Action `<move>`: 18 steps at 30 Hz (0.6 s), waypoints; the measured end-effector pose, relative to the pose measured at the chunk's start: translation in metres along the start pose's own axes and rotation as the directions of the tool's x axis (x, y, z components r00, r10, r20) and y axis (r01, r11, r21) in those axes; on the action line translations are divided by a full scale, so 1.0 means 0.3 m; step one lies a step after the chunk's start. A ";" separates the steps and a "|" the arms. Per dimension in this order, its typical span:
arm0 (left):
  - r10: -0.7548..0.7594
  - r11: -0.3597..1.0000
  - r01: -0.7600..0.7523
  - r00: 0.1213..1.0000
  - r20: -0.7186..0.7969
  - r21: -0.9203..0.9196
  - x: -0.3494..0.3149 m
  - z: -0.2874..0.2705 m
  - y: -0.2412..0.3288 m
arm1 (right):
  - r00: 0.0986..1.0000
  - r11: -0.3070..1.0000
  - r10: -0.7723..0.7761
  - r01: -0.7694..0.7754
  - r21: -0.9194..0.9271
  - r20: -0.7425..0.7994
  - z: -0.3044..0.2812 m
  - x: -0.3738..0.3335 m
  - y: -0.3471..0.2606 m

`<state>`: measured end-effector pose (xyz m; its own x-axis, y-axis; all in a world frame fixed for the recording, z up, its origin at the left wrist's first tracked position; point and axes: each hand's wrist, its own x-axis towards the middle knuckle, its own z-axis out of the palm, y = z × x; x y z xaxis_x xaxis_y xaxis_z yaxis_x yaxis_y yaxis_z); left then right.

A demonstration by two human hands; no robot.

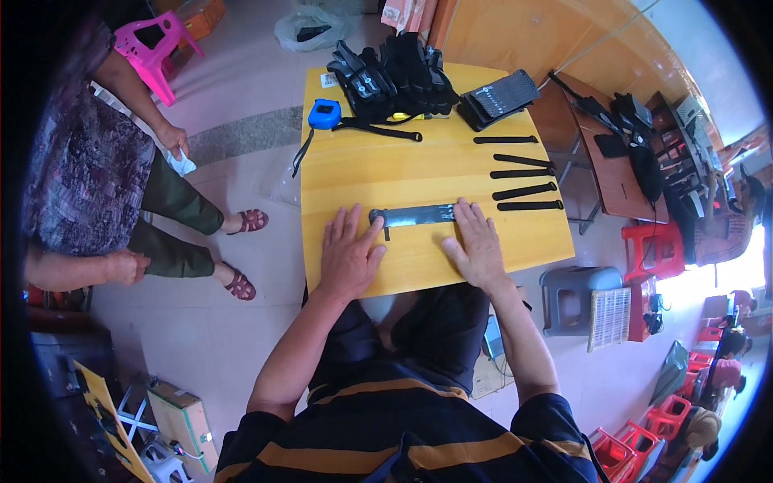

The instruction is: Attaching and adjusting velcro straps onto a mounting plate.

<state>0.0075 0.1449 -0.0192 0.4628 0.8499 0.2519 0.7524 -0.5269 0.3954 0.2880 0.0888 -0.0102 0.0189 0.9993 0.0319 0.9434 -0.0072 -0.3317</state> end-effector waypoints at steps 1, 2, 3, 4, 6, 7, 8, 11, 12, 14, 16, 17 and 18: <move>0.002 1.000 -0.002 1.000 -0.001 0.001 0.002 0.001 0.002 | 0.997 0.998 0.041 -0.038 0.056 -0.062 0.007 0.003 0.023; 0.001 1.000 -0.001 1.000 -0.004 -0.002 0.001 0.000 0.002 | 0.989 0.991 0.083 -0.069 0.117 -0.118 0.003 0.009 0.035; -0.002 1.000 0.002 1.000 0.002 -0.002 0.001 -0.001 0.002 | 0.974 0.987 0.091 -0.061 0.147 -0.207 -0.002 0.015 0.048; -0.005 1.000 0.005 1.000 0.008 -0.003 0.002 -0.002 0.003 | 0.974 0.988 0.090 -0.061 0.144 -0.207 0.002 0.007 0.052; -0.013 1.000 0.013 1.000 0.007 -0.001 -0.004 -0.005 -0.003 | 0.951 0.995 -0.044 0.015 -0.097 -0.307 -0.029 -0.010 -0.043; -0.013 1.000 0.013 1.000 0.006 0.001 -0.008 -0.007 -0.004 | 0.959 0.991 -0.118 0.097 -0.093 -0.258 -0.025 -0.018 -0.093; -0.016 1.000 0.016 1.000 0.012 -0.002 -0.014 -0.008 -0.005 | 0.967 0.981 -0.183 0.168 -0.096 -0.178 -0.015 -0.026 -0.142; -0.017 1.000 0.017 0.999 0.042 0.000 0.002 -0.006 0.006 | 0.956 0.955 -0.290 0.286 -0.082 -0.044 0.055 -0.043 -0.238; -0.013 1.000 0.013 0.999 0.046 0.004 0.002 -0.011 0.010 | 0.952 0.953 -0.303 0.302 -0.031 -0.039 0.075 -0.043 -0.258; -0.010 1.000 0.010 0.998 0.060 0.003 0.001 -0.014 0.013 | 0.954 0.954 -0.299 0.298 -0.040 -0.013 0.097 -0.036 -0.269; -0.015 1.000 0.015 0.998 0.055 0.006 0.000 -0.012 0.012 | 0.959 0.958 -0.283 0.282 -0.048 -0.010 0.091 -0.026 -0.269; -0.020 1.000 0.020 0.998 0.063 0.001 0.000 -0.015 0.008 | 0.960 0.959 -0.279 0.279 -0.045 -0.001 0.080 -0.020 -0.265; -0.021 1.000 0.021 0.997 0.068 -0.001 0.000 -0.018 0.005 | 0.968 0.968 -0.249 0.248 -0.038 -0.017 0.062 -0.015 -0.253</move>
<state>0.0062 0.1439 -0.0139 0.4774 0.8594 0.1829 0.7616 -0.5086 0.4016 0.2101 0.0855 -0.0029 -0.2108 0.9690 0.1292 0.9303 0.2394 -0.2777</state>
